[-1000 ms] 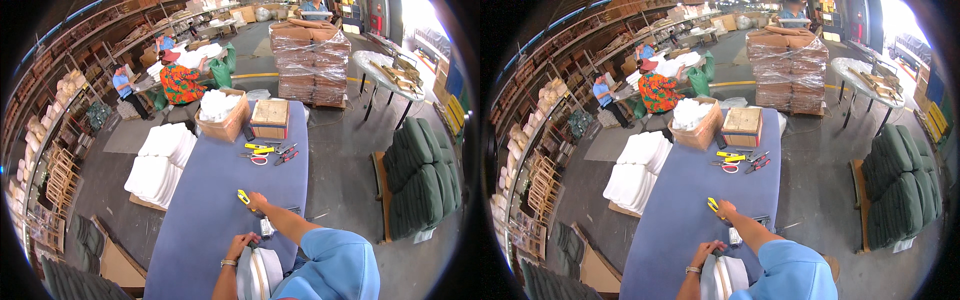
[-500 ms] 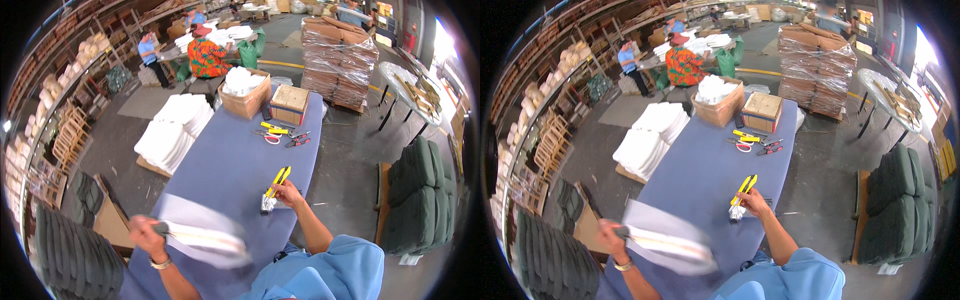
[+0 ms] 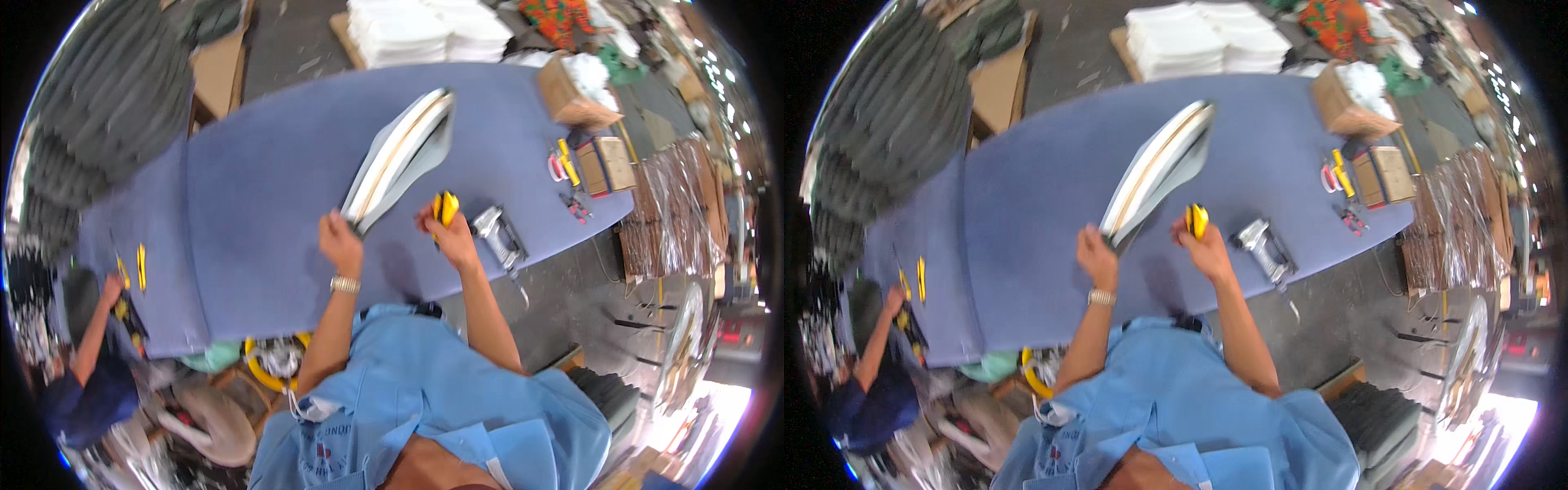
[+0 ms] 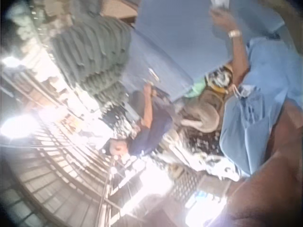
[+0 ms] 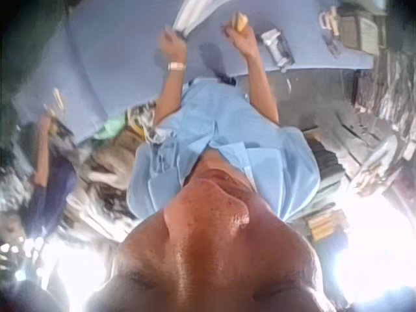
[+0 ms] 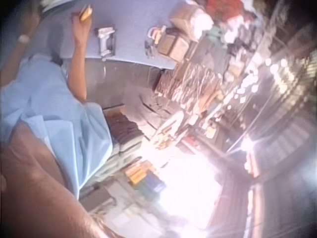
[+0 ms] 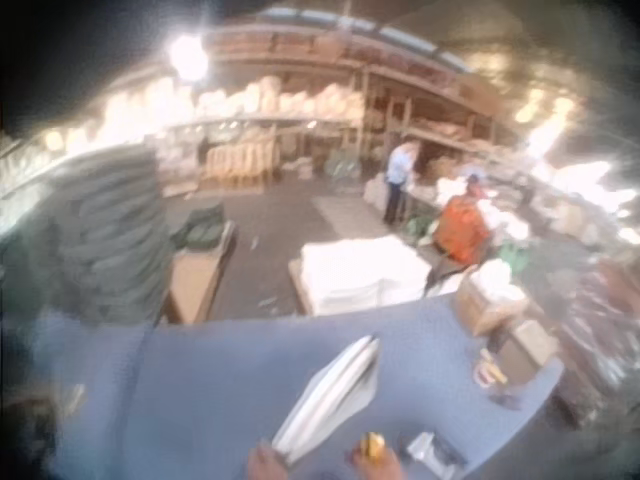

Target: The person wraps a cushion with fabric, trims excess material with a utility knife, and secures the fabric using a staple gun. They repeatedly fold, cut, and staple the fabric around the cushion to complete the assembly.

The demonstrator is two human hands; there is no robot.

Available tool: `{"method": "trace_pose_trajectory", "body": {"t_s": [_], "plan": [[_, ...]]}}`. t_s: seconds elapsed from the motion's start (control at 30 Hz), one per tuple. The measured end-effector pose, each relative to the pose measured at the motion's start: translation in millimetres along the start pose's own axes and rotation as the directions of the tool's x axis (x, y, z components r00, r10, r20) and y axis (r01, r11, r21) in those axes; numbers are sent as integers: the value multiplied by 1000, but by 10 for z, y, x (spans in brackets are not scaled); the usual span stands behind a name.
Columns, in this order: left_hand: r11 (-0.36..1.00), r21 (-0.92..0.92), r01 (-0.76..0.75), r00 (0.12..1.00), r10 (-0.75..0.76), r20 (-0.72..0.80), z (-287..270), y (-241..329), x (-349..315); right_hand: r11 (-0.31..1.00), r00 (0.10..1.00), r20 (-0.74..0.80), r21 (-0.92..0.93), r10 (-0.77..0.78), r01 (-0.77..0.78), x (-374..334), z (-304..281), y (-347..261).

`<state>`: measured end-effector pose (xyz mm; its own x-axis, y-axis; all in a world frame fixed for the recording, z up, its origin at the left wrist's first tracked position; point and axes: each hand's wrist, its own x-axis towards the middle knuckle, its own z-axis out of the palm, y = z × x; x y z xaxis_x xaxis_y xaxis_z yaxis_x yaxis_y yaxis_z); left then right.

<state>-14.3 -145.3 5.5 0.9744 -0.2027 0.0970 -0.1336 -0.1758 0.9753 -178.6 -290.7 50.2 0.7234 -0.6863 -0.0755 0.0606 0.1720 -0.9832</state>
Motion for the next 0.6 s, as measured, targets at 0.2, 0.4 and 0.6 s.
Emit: {"method": "trace_pose_trajectory", "body": {"t_s": [0.2,0.4,0.6], "plan": [[981,-183,-58,980,91,176,23,311,7,949,949,-14,28,316,-315,207,675,102],[980,-195,37,957,21,289,151,415,-135,954,954,-138,-109,265,-281,88,680,-417],[970,-115,-215,892,243,382,266,715,-370,870,954,-243,-415,175,-265,104,356,-574]]}}
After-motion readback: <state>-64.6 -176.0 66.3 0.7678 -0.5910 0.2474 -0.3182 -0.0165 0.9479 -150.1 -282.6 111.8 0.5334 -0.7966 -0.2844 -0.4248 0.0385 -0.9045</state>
